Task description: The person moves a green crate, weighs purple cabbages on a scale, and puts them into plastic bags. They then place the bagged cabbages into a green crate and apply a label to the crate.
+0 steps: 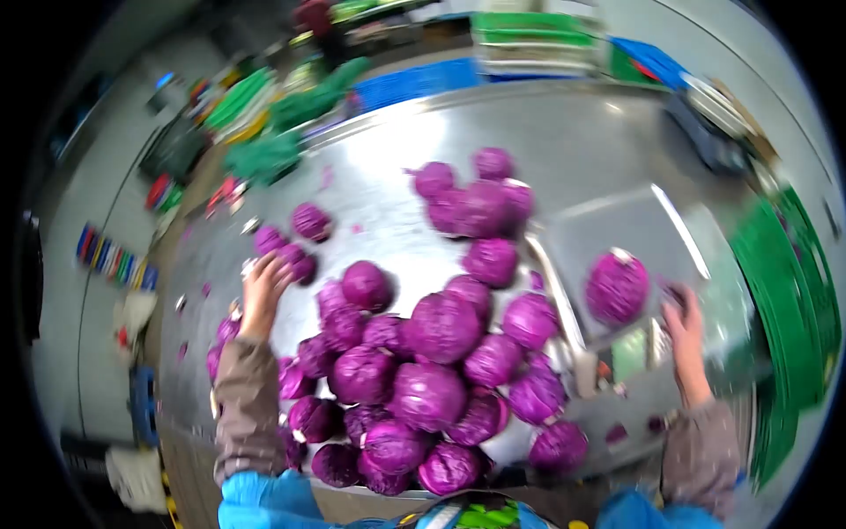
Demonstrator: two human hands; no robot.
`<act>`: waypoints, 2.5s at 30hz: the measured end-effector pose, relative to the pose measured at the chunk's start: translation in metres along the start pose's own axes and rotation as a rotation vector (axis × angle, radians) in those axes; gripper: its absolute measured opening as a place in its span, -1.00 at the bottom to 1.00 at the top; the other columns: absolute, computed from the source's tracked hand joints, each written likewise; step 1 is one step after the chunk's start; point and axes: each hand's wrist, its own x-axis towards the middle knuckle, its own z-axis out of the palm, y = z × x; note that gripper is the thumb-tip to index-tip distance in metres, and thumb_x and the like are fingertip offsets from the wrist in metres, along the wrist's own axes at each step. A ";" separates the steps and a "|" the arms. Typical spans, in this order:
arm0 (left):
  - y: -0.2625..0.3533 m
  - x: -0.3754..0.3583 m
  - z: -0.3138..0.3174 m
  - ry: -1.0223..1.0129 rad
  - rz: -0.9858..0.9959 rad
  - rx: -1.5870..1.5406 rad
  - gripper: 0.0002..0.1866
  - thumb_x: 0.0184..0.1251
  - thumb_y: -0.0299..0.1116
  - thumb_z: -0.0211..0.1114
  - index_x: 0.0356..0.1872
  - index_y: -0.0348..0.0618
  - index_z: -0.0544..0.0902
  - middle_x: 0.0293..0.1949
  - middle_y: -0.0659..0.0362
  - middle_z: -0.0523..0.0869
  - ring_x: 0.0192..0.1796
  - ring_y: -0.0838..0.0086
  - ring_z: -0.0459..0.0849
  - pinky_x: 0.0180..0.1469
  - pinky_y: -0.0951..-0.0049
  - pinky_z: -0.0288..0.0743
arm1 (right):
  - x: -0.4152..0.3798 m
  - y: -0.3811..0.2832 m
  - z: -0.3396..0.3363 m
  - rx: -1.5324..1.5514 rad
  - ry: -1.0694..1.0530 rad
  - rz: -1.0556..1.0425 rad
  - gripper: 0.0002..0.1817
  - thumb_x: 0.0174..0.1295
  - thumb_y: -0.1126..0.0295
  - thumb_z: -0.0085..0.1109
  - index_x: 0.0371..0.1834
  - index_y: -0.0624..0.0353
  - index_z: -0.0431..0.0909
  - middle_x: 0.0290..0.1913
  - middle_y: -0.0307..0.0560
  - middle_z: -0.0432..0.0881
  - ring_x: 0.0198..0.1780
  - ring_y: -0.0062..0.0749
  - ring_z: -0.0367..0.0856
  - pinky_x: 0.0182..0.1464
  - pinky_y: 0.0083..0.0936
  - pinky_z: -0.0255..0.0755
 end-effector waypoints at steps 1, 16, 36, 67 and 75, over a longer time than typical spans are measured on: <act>-0.005 0.016 -0.001 0.068 0.037 0.037 -0.59 0.27 -0.42 0.08 0.11 -0.36 0.32 -0.13 0.08 0.54 -0.15 0.48 0.56 -0.16 0.54 0.50 | -0.003 -0.012 0.008 -0.016 0.002 0.031 -0.54 0.18 0.35 0.01 0.15 0.24 0.24 0.11 -0.03 0.36 0.13 -0.38 0.33 0.07 -0.53 0.27; -0.116 0.228 0.026 0.644 -0.014 0.908 0.05 -0.24 0.06 0.41 0.28 -0.18 0.07 0.22 -0.31 0.05 0.24 -0.21 0.13 0.25 0.11 0.10 | 0.012 0.010 0.021 -0.214 -0.015 -0.104 -0.21 0.09 0.13 0.10 0.33 0.23 -0.03 0.29 0.03 0.10 0.26 -0.28 0.18 0.26 -0.41 0.07; 0.009 0.001 0.037 -0.304 -0.184 -0.453 -0.41 0.12 -0.22 0.20 0.19 -0.01 0.23 0.06 0.15 0.43 0.07 0.35 0.46 0.06 0.27 0.41 | 0.025 0.009 0.035 -0.321 -0.070 -0.283 -0.26 0.06 0.40 0.10 0.33 0.23 -0.02 0.29 0.09 0.09 0.28 -0.23 0.13 0.29 -0.43 0.00; -0.136 -0.330 -0.074 0.275 0.039 0.710 -0.12 -0.27 -0.13 0.42 0.19 -0.09 0.21 0.06 -0.03 0.31 0.13 0.04 0.29 0.19 0.14 0.19 | 0.101 0.056 0.023 -0.537 -0.161 -0.455 -0.22 0.07 0.15 0.23 0.26 0.34 0.08 0.22 0.11 0.21 0.24 -0.23 0.18 0.30 -0.42 -0.03; -0.146 -0.332 -0.078 0.451 -0.061 0.219 -0.16 -0.19 -0.11 0.45 0.17 -0.13 0.23 0.03 -0.05 0.34 0.13 0.16 0.35 0.18 0.27 0.22 | 0.089 0.049 0.029 -0.537 -0.112 -0.484 -0.24 0.07 0.15 0.22 0.24 0.31 0.10 0.16 0.10 0.27 0.19 -0.23 0.24 0.25 -0.44 0.03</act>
